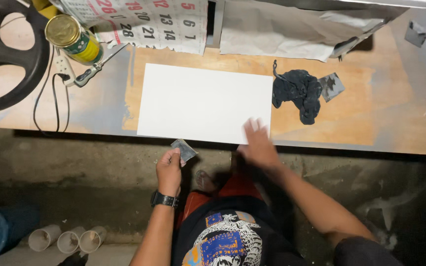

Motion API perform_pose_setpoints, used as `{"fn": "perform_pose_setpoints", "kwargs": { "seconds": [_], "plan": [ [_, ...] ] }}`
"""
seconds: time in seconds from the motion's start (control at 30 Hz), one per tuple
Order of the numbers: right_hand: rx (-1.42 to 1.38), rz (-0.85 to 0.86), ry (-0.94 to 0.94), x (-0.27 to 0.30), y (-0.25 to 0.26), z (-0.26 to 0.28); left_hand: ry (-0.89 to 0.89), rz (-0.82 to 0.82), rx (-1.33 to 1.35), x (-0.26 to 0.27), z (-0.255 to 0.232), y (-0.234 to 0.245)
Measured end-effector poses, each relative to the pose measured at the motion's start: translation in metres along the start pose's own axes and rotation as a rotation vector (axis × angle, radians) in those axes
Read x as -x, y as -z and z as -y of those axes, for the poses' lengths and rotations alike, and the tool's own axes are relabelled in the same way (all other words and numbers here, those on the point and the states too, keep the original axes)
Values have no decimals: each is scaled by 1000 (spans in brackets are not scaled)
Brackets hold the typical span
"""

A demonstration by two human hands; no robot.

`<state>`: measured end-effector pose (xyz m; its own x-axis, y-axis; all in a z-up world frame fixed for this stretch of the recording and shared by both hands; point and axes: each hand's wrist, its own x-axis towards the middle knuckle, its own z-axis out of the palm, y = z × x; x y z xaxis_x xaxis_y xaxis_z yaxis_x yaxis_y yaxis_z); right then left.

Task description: The person sands a white rectangular board on a workbench using a sanding block, then wipes the surface with their hand. They continue sanding the board and later sand a long white rod held in their left hand.

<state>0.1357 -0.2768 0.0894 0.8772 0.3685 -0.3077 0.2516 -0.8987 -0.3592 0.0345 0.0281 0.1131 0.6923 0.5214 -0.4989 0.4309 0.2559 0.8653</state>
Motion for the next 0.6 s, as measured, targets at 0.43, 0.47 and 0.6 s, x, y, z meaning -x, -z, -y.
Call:
{"fn": "perform_pose_setpoints", "kwargs": {
  "seconds": [0.43,0.47,0.6],
  "plan": [
    [-87,-242,-33,-10,11,-19,-12,25,-34,-6,6,-7],
    [-27,-165,-134,-19,8,-19,-10,29,-32,-9,12,-6],
    [93,-138,-14,-31,-38,11,1,40,-34,-10,18,-6]
  ]
}}
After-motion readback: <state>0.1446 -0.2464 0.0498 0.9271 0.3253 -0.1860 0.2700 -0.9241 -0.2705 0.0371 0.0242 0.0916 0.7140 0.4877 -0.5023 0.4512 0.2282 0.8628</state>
